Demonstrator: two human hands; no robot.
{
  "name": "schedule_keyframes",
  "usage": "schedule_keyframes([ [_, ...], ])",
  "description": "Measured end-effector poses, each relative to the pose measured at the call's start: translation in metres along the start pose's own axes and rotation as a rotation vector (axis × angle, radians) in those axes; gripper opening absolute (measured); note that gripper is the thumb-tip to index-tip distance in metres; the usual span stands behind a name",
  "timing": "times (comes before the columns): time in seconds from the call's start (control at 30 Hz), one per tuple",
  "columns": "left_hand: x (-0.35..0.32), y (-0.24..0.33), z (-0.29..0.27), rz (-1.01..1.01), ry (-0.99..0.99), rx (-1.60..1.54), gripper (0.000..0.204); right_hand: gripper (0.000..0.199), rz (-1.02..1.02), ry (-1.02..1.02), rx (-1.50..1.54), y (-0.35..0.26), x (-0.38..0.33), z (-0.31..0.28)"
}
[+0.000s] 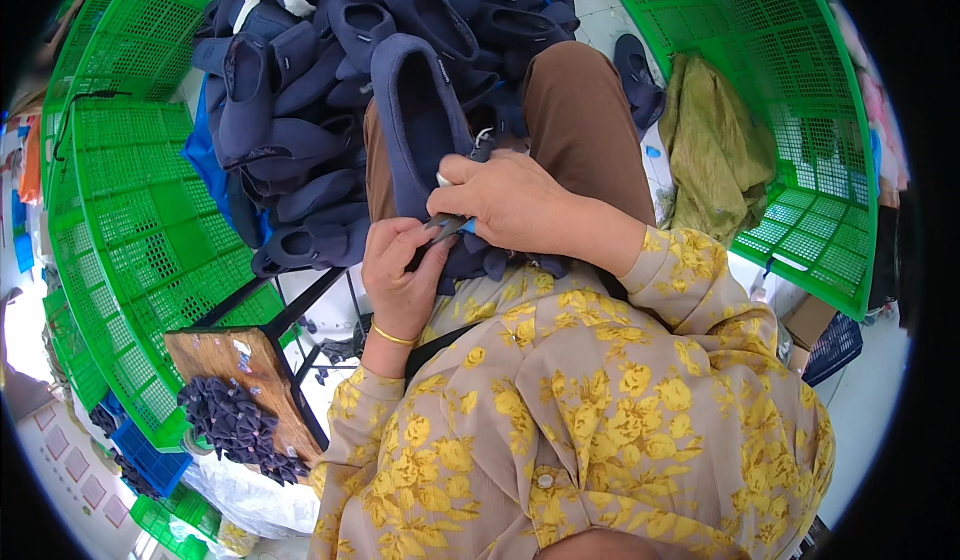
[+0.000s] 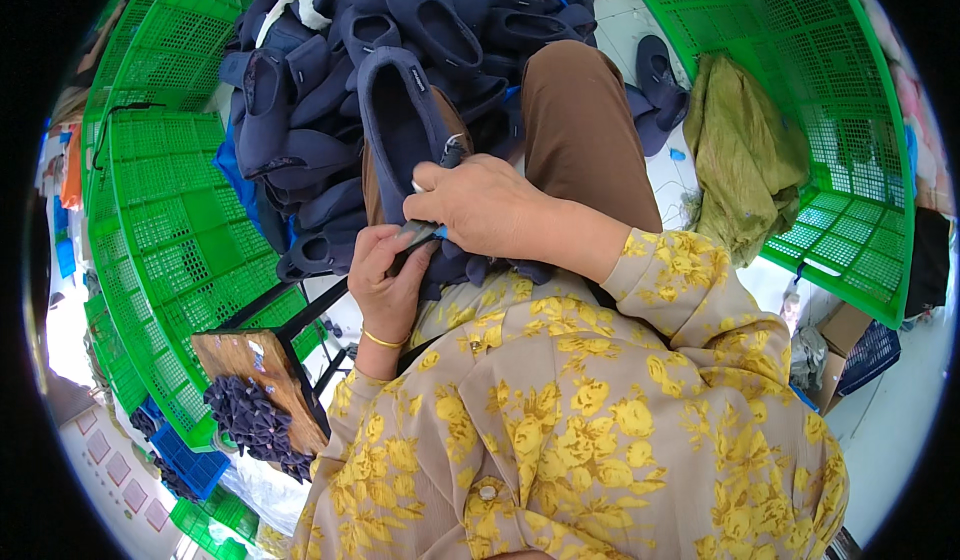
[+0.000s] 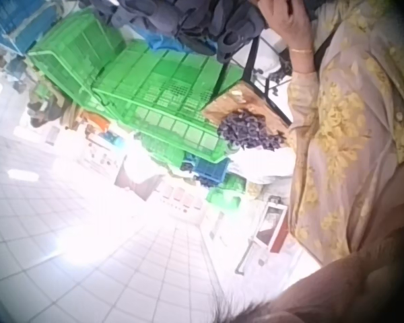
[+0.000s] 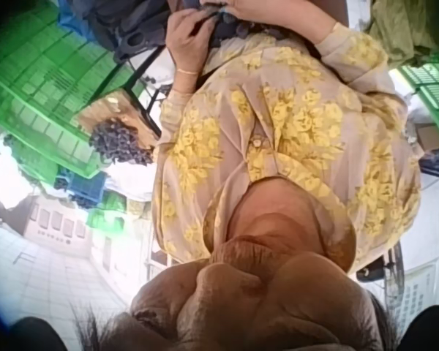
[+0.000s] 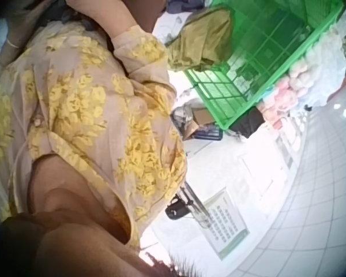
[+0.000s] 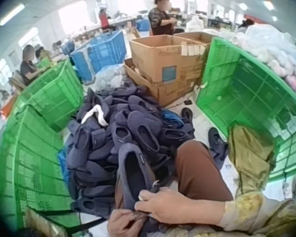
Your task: The person sits on the floor and uses a blue utility knife to trim excess fabric or threads from the edges of dark blue slip-on shoes. The person handles shoes one at a time, rotating them to access different edges, and places trimmed shoes aside.
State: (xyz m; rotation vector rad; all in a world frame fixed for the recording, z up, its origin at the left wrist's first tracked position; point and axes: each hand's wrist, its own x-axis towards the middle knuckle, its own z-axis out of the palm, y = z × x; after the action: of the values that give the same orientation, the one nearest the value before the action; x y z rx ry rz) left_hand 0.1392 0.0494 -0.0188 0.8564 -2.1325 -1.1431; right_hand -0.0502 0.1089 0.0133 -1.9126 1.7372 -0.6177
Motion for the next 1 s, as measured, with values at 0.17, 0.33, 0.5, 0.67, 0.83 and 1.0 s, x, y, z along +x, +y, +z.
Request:
schedule_keyframes([
  [0.17,0.006,-0.005,-0.003,0.030,-0.085,0.035,0.018,0.010,-0.028,0.422,0.474,-0.007,0.009,0.011],
  [0.33,0.009,-0.003,-0.004,0.032,-0.103,0.019,0.017,0.006,0.048,0.221,2.093,-0.004,-0.002,-0.042],
  [0.5,0.011,0.000,-0.005,0.028,-0.119,0.020,0.017,0.006,0.196,0.298,0.796,-0.006,-0.024,-0.038],
  [0.67,0.013,0.007,-0.005,-0.010,-0.114,0.006,0.018,0.024,0.158,0.096,0.379,-0.006,-0.039,-0.009],
  [0.83,0.013,0.005,-0.005,0.006,-0.114,0.026,0.017,0.031,0.154,0.038,0.325,-0.005,-0.035,-0.002],
  [1.0,0.014,0.004,-0.005,0.006,-0.115,0.023,0.017,0.010,0.170,0.018,0.296,-0.006,-0.032,-0.002],
])
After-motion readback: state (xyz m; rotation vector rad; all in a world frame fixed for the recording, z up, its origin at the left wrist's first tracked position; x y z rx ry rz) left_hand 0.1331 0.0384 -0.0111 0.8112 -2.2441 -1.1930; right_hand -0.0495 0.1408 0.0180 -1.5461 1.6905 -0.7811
